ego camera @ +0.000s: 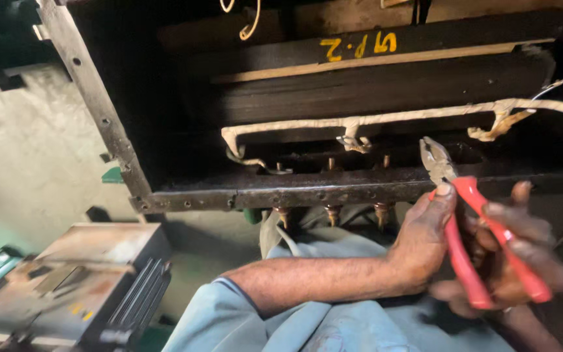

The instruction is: The person uses red-handled pliers to cut and remove a white insulating strip from the edge of a large electrical component. They repeatedly pull and cut sections of the strip, working along the component's edge.

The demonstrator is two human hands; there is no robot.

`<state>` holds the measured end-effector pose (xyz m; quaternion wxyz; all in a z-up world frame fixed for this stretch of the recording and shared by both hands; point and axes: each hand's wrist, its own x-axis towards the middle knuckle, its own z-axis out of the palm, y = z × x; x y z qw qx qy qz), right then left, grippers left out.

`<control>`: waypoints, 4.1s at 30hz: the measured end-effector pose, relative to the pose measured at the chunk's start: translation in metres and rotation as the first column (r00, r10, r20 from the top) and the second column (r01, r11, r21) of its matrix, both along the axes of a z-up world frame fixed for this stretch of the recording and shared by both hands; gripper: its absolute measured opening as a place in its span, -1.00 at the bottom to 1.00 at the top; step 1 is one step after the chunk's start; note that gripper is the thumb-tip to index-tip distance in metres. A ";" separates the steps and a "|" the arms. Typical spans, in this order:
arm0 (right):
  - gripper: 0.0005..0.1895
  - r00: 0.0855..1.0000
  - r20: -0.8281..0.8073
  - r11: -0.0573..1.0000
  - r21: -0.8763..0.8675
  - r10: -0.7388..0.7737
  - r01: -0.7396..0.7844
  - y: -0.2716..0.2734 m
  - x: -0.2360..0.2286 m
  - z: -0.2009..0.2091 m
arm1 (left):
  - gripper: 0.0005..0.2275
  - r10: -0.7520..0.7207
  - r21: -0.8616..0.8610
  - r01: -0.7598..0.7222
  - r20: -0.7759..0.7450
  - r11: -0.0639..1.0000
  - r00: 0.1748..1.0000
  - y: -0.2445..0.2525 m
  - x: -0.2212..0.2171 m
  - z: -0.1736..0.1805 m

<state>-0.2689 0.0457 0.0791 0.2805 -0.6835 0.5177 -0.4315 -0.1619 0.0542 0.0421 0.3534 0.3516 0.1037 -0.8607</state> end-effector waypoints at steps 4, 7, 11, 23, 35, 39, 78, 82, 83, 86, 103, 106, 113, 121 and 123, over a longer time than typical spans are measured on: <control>-0.52 0.920 0.252 0.921 0.326 -0.301 0.212 -0.014 -0.022 -0.010 | -0.65 -0.182 -0.106 0.201 0.168 0.974 0.969 -0.037 -0.005 -0.003; -0.70 0.829 0.449 0.889 0.443 -0.334 0.119 -0.022 -0.046 -0.024 | -0.67 -0.399 -0.356 0.816 0.738 0.455 0.544 -0.069 0.047 -0.001; -0.81 0.678 0.685 0.889 0.446 -0.266 -0.101 -0.038 -0.064 -0.047 | -0.64 0.348 -0.141 0.985 0.923 -0.100 0.167 -0.115 0.132 -0.024; -0.16 0.467 0.828 0.840 0.469 -0.310 -0.273 -0.054 -0.025 -0.120 | -0.92 0.342 0.193 0.863 0.940 -0.468 -0.025 -0.152 0.129 -0.090; 0.03 0.375 0.800 0.778 0.575 -0.468 -0.255 -0.062 -0.001 -0.111 | -0.94 0.281 0.111 0.893 0.960 -0.436 0.017 -0.162 0.135 -0.097; -0.06 0.359 0.801 0.780 0.576 -0.479 -0.245 -0.059 0.005 -0.129 | -0.93 0.278 0.101 0.894 0.960 -0.437 0.028 -0.166 0.135 -0.099; -0.38 0.588 0.803 0.581 0.434 0.095 -0.688 -0.144 0.034 -0.135 | -0.84 0.004 -0.253 0.946 0.966 -0.201 0.259 -0.110 0.200 -0.140; 0.07 0.534 0.843 0.652 0.369 0.066 -0.663 -0.125 0.022 -0.114 | -0.80 0.065 -0.155 0.965 0.983 -0.210 0.172 -0.116 0.199 -0.132; 0.12 0.514 0.856 0.645 0.357 0.064 -0.675 -0.121 0.021 -0.113 | -0.76 0.088 -0.159 0.965 0.980 -0.209 0.181 -0.112 0.201 -0.131; 0.26 0.501 0.865 0.626 0.380 0.019 -0.681 -0.115 0.020 -0.117 | -0.74 0.121 -0.104 0.979 0.984 -0.175 0.127 -0.102 0.206 -0.132; 0.21 0.445 0.879 0.732 0.417 -0.173 -0.539 -0.116 0.061 -0.092 | -0.81 -0.288 -0.137 0.922 0.924 0.361 0.250 -0.092 0.220 -0.150; 0.04 0.462 0.860 0.732 0.455 -0.215 -0.506 -0.118 0.076 -0.093 | -0.80 -0.307 -0.140 0.912 0.913 0.385 0.270 -0.092 0.224 -0.149; -0.39 0.678 0.696 0.774 0.558 -0.238 -0.300 -0.134 0.113 -0.108 | -0.85 -0.349 -0.117 0.910 0.898 0.398 0.268 -0.091 0.218 -0.161; -0.50 0.718 0.690 0.818 0.462 -0.088 -0.343 -0.123 0.109 -0.103 | -0.83 0.098 -0.321 0.941 0.945 0.107 0.312 -0.086 0.224 -0.160; -0.42 0.733 0.661 0.779 0.541 -0.161 -0.316 -0.131 0.101 -0.106 | -0.80 0.072 -0.338 0.933 0.941 0.120 0.331 -0.088 0.229 -0.158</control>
